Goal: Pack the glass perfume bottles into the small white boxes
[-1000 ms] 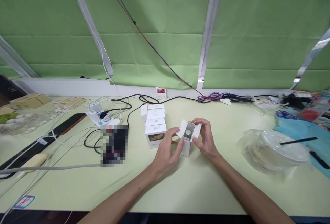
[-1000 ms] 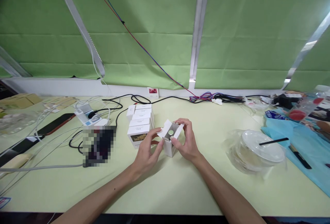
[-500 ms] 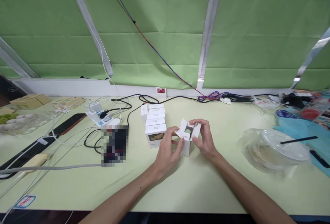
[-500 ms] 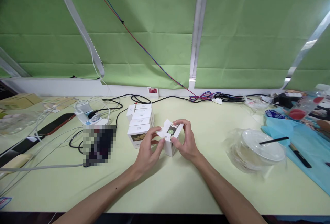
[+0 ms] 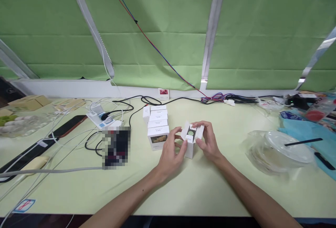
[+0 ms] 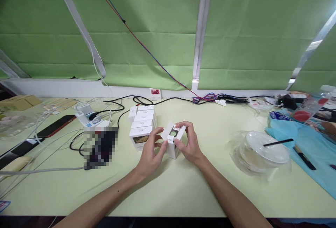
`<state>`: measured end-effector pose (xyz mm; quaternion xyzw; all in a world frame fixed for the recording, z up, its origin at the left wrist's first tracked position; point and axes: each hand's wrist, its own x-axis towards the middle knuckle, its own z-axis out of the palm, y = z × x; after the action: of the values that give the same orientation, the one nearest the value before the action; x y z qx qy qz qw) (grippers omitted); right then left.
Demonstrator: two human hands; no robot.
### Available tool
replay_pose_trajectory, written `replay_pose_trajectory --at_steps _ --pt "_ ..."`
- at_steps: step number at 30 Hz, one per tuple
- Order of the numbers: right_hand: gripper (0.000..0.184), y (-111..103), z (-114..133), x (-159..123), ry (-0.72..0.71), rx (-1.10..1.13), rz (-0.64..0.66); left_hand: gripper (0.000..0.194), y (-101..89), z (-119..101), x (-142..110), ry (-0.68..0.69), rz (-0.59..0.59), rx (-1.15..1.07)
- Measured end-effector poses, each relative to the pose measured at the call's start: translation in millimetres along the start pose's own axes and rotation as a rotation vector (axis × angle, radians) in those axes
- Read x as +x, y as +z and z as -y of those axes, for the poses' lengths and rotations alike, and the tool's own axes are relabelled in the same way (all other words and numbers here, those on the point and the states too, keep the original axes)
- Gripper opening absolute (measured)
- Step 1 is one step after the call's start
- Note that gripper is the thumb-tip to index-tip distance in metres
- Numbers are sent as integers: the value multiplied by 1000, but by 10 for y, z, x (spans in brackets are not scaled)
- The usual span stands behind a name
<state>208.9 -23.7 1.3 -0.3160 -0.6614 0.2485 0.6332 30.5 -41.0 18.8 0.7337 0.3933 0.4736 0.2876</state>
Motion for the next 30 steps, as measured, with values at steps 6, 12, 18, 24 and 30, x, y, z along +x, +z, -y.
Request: replay_pose_trajectory --at_steps 6,12,18,24,30 --pt "41 -6 8 -5 9 -12 6 38 -10 11 2 14 1 21" --pt "39 -6 41 14 -27 -39 -12 38 -30 42 -6 131 79 41" --pt "27 -30 83 33 -79 -146 4 35 -45 32 -10 249 51 49" --pt "26 -59 54 44 -111 -262 -33 39 -49 29 -11 413 35 95" --pt "35 -43 53 45 -71 -254 -79 42 -45 52 -35 538 2 134"
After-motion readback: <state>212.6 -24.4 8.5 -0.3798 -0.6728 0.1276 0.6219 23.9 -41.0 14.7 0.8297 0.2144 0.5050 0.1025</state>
